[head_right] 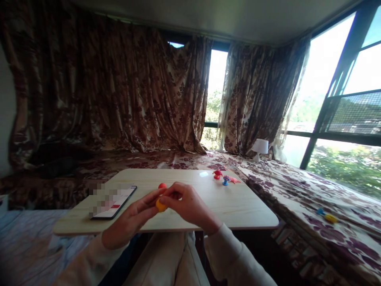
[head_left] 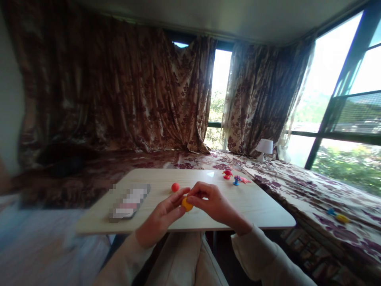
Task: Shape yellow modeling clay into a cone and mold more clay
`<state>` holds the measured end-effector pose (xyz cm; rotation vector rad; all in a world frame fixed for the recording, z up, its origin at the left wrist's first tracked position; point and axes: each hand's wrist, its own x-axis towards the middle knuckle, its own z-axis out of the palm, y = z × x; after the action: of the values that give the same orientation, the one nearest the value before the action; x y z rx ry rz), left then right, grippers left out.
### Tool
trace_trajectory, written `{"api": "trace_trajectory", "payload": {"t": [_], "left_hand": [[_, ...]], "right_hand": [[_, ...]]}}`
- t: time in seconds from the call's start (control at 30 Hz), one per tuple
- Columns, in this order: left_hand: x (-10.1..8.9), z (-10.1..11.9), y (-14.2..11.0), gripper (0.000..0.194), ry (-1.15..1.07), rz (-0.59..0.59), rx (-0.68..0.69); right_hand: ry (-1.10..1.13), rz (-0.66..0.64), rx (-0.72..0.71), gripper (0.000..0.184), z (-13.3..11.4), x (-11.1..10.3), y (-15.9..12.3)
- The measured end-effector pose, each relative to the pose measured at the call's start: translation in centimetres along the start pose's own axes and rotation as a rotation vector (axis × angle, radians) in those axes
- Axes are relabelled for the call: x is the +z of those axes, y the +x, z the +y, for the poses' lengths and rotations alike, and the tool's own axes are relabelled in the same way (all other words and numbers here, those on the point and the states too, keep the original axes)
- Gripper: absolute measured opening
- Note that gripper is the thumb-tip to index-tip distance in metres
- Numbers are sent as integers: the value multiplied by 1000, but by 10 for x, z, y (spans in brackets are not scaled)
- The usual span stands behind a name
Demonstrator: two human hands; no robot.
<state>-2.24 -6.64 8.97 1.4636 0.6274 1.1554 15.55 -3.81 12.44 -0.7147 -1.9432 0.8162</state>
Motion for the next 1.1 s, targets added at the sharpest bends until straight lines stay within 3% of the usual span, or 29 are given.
{"api": "trace_trajectory", "payload": {"t": [0.17, 0.3, 0.37, 0.6, 0.77, 0.87, 0.97, 1.1], "left_hand": [[10, -10, 3, 67, 57, 22, 86], [13, -15, 7, 65, 214, 66, 156], [13, -14, 7, 68, 256, 56, 145], [14, -9, 5, 77, 137, 76, 56], [16, -7, 9, 42, 57, 189, 51], [14, -9, 9, 31, 98, 171, 25], [12, -9, 9, 41, 59, 137, 37], [11, -5, 8, 59, -18, 47, 25]], "right_hand": [[-64, 69, -90, 10, 1, 6, 3], [-54, 12, -142, 17, -2, 4, 3], [-69, -39, -159, 23, -5, 0, 1], [-194, -87, -203, 12, -9, -6, -2], [-211, 14, -169, 7, -5, -4, -1], [-234, 46, -175, 13, -1, -3, 0], [-259, 38, -202, 16, -1, -6, 1], [-225, -87, -205, 22, -6, -12, 0]]}}
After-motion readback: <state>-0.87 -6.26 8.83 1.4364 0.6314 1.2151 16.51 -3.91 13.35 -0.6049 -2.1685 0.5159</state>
